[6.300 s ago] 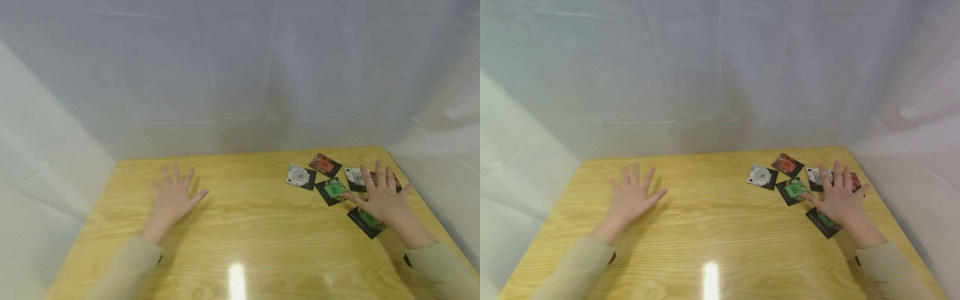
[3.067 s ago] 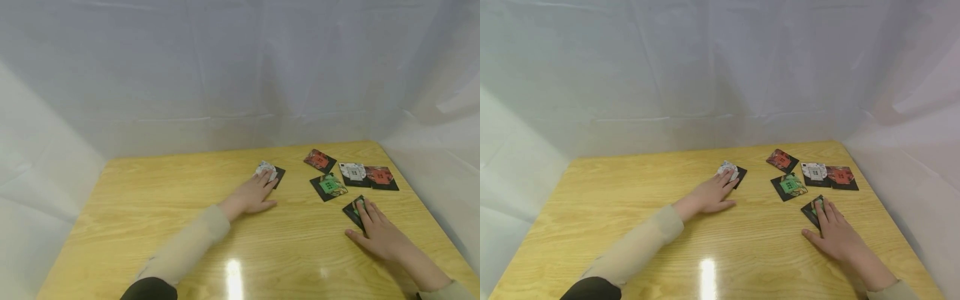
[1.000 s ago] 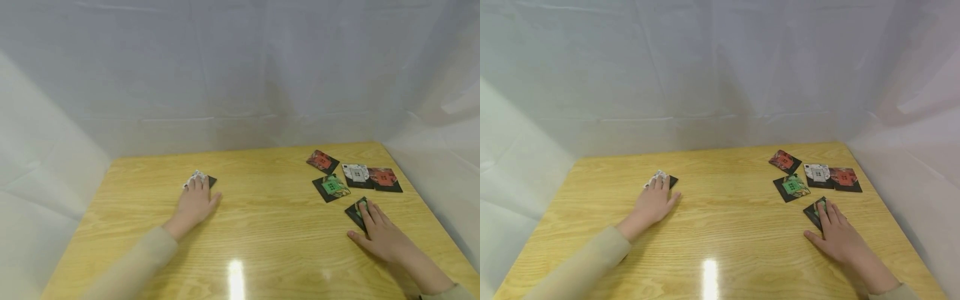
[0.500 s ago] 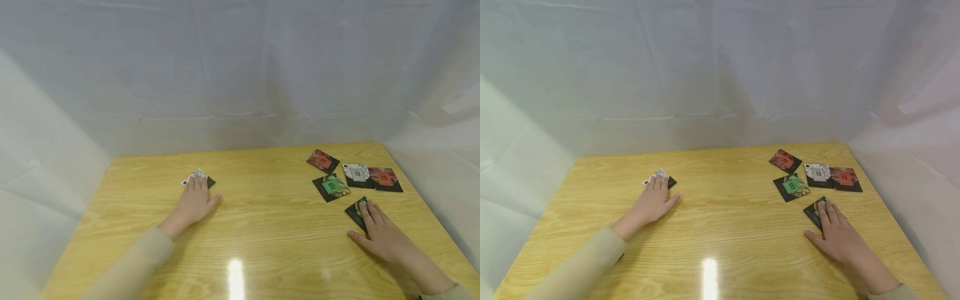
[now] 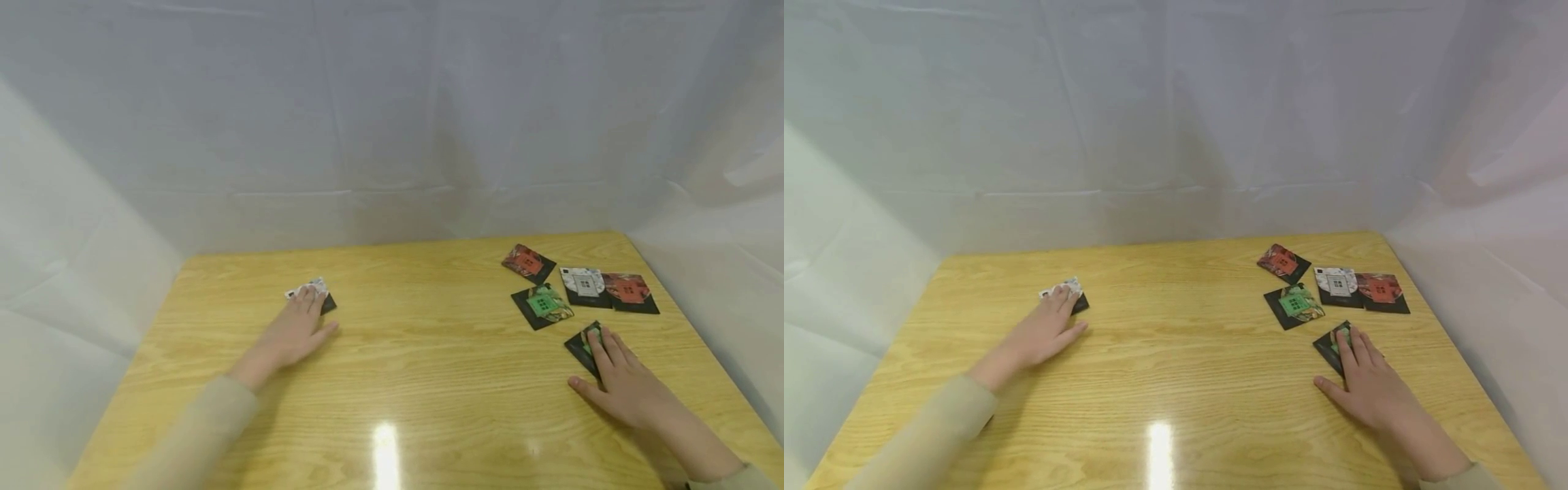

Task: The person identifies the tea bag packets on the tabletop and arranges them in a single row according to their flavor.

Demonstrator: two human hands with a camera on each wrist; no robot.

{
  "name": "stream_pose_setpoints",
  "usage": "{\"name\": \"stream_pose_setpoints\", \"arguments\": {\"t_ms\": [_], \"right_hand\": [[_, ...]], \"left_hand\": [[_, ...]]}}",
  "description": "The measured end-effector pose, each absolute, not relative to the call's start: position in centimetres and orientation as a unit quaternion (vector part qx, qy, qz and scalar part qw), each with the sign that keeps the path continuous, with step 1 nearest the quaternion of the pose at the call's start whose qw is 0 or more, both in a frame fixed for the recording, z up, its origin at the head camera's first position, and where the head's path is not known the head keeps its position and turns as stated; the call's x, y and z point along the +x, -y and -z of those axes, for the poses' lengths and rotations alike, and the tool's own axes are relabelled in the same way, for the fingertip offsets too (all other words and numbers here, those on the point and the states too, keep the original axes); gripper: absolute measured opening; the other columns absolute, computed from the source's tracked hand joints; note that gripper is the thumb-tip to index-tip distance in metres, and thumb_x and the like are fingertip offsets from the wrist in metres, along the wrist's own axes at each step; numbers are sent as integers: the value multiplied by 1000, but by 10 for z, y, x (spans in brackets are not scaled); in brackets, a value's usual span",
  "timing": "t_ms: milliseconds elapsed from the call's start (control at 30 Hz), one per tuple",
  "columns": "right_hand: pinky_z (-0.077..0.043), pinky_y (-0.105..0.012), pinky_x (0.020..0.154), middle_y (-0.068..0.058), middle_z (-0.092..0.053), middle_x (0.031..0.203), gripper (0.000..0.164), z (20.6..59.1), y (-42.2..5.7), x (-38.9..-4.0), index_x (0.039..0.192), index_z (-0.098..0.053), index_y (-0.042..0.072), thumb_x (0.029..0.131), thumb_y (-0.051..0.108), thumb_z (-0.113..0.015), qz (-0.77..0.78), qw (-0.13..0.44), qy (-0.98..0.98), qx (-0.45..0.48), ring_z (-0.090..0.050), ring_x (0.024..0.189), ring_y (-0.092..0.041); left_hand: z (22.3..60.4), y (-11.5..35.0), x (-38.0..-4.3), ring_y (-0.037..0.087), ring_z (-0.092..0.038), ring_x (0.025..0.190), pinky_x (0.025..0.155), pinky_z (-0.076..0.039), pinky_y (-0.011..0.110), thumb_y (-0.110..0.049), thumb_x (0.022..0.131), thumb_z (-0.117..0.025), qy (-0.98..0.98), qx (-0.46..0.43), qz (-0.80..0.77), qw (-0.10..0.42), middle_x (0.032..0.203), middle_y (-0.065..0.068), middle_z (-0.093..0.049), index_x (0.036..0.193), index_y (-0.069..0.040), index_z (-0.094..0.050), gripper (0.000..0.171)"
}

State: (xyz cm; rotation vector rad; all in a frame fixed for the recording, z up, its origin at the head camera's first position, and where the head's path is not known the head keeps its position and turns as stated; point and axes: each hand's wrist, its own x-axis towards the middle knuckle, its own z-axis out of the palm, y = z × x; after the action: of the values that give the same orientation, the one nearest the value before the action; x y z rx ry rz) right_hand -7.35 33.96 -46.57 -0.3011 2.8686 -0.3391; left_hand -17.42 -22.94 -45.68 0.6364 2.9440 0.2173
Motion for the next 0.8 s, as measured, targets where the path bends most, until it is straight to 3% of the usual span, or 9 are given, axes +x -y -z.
{"name": "stream_pose_setpoints", "arguments": {"t_ms": [267,800], "right_hand": [[-26,-80,119,-48,-12,166,104,467,-340,-74,163,-13,-16,105,57,-59,118,119,-980,-104,-17,151,-68],[-26,-80,120,-48,-12,166,105,466,-340,-73,164,-12,-15,104,57,-59,119,120,-980,-104,-18,151,-68]], "left_hand": [[457,243,-180,56,-20,159,134,-20,61,-53,111,-45,-970,222,-61,76,167,42,-21,159,18,-28,87],[460,297,-183,53,-24,159,132,-24,62,-48,109,-53,-962,263,-58,40,170,36,-24,159,12,-34,81]]}}
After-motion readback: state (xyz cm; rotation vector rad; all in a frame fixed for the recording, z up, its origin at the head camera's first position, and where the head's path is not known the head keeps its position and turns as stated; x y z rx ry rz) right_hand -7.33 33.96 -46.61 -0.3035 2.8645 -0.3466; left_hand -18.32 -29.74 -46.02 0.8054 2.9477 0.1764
